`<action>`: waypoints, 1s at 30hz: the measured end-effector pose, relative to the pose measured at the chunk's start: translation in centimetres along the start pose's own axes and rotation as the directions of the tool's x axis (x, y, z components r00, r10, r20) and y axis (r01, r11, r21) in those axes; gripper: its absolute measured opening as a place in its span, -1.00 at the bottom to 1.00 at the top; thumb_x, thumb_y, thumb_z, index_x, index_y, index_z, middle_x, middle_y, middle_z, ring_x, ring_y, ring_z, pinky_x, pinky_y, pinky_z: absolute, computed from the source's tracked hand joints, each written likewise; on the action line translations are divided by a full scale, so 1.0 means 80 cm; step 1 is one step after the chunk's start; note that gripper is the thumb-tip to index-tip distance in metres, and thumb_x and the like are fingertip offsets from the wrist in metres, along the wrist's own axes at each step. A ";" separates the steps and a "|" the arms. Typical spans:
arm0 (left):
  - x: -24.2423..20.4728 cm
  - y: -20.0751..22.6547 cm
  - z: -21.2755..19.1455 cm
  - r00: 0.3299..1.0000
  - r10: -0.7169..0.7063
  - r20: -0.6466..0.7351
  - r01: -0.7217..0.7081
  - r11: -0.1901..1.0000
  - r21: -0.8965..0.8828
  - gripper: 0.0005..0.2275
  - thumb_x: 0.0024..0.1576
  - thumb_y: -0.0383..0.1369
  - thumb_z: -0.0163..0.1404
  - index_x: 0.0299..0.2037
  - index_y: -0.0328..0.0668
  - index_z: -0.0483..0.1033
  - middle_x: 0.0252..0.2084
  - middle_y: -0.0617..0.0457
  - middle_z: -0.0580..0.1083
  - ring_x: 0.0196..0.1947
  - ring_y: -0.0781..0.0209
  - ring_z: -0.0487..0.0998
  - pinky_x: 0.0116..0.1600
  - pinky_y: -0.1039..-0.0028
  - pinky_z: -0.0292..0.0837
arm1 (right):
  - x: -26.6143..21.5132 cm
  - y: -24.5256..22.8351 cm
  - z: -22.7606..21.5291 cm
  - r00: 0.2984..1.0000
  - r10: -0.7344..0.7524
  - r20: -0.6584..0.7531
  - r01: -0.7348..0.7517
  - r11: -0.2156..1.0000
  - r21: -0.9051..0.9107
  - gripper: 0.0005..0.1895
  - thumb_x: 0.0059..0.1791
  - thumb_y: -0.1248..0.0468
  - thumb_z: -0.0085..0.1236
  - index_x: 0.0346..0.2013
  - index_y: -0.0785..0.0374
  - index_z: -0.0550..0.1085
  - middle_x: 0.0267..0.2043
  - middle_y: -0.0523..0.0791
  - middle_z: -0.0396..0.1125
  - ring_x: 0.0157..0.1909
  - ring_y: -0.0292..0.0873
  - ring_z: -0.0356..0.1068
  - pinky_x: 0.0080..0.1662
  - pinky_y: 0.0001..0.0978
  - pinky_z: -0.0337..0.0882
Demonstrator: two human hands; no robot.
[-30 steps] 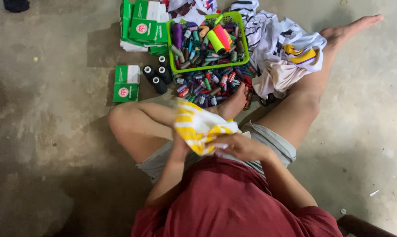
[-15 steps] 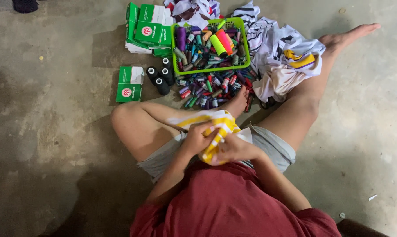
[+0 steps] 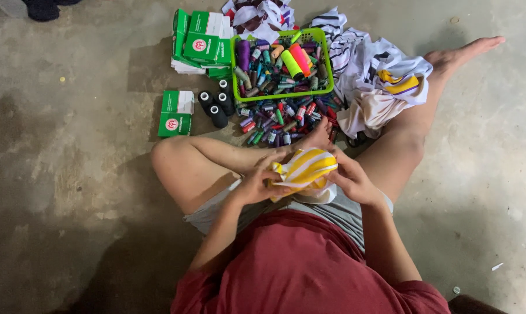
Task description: The person sorts through a collection of thread spools in a basket, handles boxes of supplies, and picks up a piece of fabric.
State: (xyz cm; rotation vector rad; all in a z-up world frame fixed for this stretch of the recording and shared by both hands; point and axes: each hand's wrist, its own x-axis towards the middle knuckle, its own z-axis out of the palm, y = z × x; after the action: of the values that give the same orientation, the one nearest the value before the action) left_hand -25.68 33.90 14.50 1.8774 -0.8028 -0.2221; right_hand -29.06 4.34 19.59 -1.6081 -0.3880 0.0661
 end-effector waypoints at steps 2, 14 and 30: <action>0.000 0.007 0.003 0.992 -0.107 0.060 0.113 0.989 -0.096 -0.62 0.01 0.00 0.31 -0.35 -0.16 0.58 -0.06 -0.15 0.51 -0.08 -0.25 0.53 0.04 0.17 0.44 | 0.004 -0.012 0.006 0.971 -0.229 0.063 0.229 0.973 0.015 -0.90 0.07 0.40 0.06 -0.14 0.38 0.43 0.29 0.15 0.20 0.05 0.02 0.38 0.13 -0.15 0.35; 0.016 0.034 -0.107 0.703 -0.600 0.383 0.471 0.795 0.382 -0.76 0.04 -0.24 0.06 -0.19 -0.07 0.73 -0.20 -0.25 0.64 -0.05 -0.31 0.62 0.07 0.05 0.49 | 0.001 -0.049 -0.046 0.991 0.089 0.098 -0.053 0.943 -0.329 -0.84 -0.09 0.38 0.12 -0.23 0.19 0.54 -0.58 -0.12 0.43 -0.48 -0.33 0.32 -0.37 -0.38 0.44; 0.145 0.048 -0.256 0.968 -0.203 -0.144 0.241 0.910 0.336 -0.60 0.18 -0.41 0.19 -0.47 -0.01 0.10 -0.50 0.23 0.11 -0.42 0.32 0.08 -0.29 0.45 0.05 | 0.088 -0.099 -0.127 0.894 -0.343 -0.288 0.137 0.822 -0.553 -0.87 0.12 0.50 -0.04 -0.04 0.39 0.29 0.18 0.11 0.38 0.12 -0.06 0.36 0.02 -0.34 0.30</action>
State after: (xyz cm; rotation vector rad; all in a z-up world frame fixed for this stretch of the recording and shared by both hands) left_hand -8.45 41.15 29.33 2.3029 -0.5805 -0.1225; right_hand -21.25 -3.20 29.53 -2.0396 -0.3227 -0.5924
